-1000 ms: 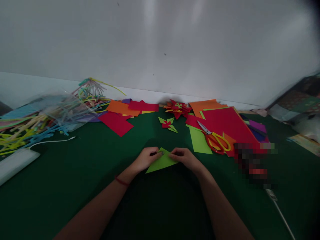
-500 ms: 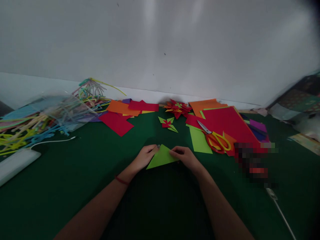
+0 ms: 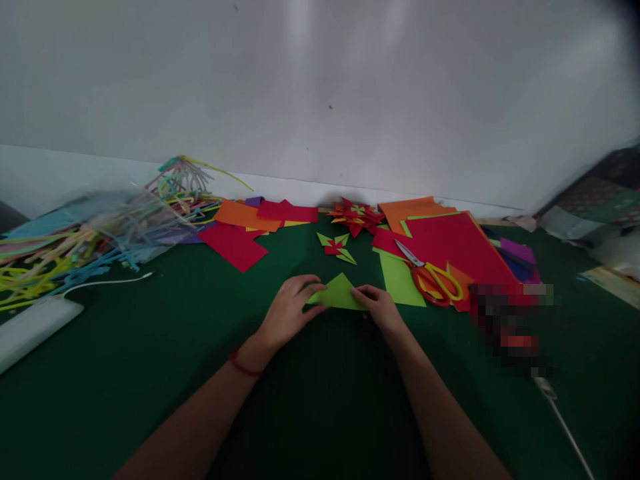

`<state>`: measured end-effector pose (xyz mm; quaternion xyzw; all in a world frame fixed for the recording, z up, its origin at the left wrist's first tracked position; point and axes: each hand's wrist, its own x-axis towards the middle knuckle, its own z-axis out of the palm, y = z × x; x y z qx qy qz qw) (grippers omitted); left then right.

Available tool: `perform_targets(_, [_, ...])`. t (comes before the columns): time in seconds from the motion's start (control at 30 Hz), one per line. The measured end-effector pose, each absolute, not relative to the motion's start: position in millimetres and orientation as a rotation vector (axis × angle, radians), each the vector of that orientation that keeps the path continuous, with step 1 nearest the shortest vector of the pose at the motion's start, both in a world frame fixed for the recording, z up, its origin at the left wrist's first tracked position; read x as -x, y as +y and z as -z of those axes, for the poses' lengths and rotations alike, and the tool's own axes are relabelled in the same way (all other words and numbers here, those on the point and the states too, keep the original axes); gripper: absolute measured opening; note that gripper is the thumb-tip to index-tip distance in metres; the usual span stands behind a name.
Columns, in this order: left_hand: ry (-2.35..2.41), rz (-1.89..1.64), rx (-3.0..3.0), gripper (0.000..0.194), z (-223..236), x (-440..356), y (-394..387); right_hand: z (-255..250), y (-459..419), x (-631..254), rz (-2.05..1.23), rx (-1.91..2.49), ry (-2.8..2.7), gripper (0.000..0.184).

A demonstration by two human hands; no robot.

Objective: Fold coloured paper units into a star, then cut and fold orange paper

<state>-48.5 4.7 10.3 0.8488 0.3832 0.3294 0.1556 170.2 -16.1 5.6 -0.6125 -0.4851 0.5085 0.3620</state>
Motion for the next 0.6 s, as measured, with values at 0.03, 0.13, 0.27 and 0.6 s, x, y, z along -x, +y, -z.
perform_targets(0.03, [1.043,-0.881,-2.584,0.029,-11.3,48.3,3.5,-4.6,-15.6,-170.2,-1.308,1.578,-1.255,0.031])
perform_targets(0.13, [0.915,-0.714,-2.884,0.024,-12.1,44.6,0.8,0.2,-14.1,-170.2,-1.303,1.583,-1.284,0.032])
perform_targets(0.27, [0.898,-0.568,-3.022,0.021,-12.1,40.4,-1.3,6.7,-12.8,-168.8,-1.267,1.612,-1.319,0.032])
perform_targets(0.6, [1.109,-0.424,-2.893,0.014,-6.3,43.8,2.4,1.5,-15.9,-161.4,-0.484,1.529,-1.775,0.021])
